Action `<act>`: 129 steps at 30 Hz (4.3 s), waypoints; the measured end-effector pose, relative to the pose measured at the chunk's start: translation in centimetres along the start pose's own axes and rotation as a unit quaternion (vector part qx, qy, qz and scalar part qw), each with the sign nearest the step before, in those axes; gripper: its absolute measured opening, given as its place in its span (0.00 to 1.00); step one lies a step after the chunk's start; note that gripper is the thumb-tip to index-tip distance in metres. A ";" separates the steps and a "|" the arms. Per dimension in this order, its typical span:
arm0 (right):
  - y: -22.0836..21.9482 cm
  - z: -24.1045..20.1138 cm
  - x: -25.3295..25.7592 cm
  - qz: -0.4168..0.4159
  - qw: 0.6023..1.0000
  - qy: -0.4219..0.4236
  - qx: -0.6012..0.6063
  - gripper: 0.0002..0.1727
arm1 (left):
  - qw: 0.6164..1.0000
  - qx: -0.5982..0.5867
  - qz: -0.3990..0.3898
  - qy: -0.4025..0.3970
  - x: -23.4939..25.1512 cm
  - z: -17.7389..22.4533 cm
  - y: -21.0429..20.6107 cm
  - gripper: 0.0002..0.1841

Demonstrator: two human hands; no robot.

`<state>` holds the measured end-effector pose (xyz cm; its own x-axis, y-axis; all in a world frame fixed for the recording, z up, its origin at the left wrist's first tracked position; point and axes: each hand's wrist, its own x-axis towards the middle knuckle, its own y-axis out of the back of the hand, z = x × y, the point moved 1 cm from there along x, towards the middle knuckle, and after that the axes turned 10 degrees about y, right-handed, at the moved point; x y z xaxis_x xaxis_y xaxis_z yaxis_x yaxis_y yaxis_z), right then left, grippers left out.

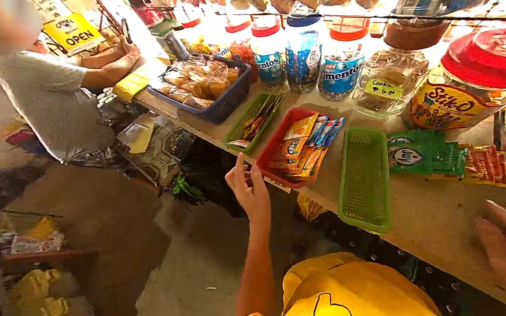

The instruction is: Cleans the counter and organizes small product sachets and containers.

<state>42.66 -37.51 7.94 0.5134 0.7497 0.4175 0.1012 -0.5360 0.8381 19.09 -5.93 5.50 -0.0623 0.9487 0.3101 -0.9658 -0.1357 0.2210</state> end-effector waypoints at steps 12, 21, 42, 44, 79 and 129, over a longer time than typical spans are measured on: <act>-6.4 -6.9 8.6 -0.118 0.905 -0.180 0.367 0.29 | 0.985 -0.060 -0.092 0.135 3.8 -3.2 -2.4 0.17; -9.2 -9.9 11.1 -0.098 0.887 -0.215 0.397 0.33 | 0.994 -0.057 -0.076 0.046 5.8 -4.0 -3.1 0.09; -3.6 -5.1 4.5 0.039 0.997 -0.001 0.060 0.22 | 0.982 0.032 -0.101 -0.156 3.0 4.7 -0.3 0.21; -0.9 -2.0 1.8 0.059 0.997 -0.023 -0.047 0.21 | 0.953 -0.033 -0.205 -0.221 -0.6 7.2 -1.7 0.17; -0.6 7.4 -4.6 0.005 0.991 -0.135 0.000 0.25 | 0.856 -0.018 -0.507 0.104 -6.5 8.5 -18.7 0.20; -4.4 -5.9 6.6 0.015 0.988 0.072 0.137 0.25 | 0.871 -0.150 -0.448 0.132 -10.4 4.0 -12.1 0.18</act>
<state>40.57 -27.87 9.07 0.3959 0.7687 0.5024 0.3250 -0.6289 0.7062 32.40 -15.27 3.36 0.7332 0.6733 -0.0955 -0.6763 0.7366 0.0010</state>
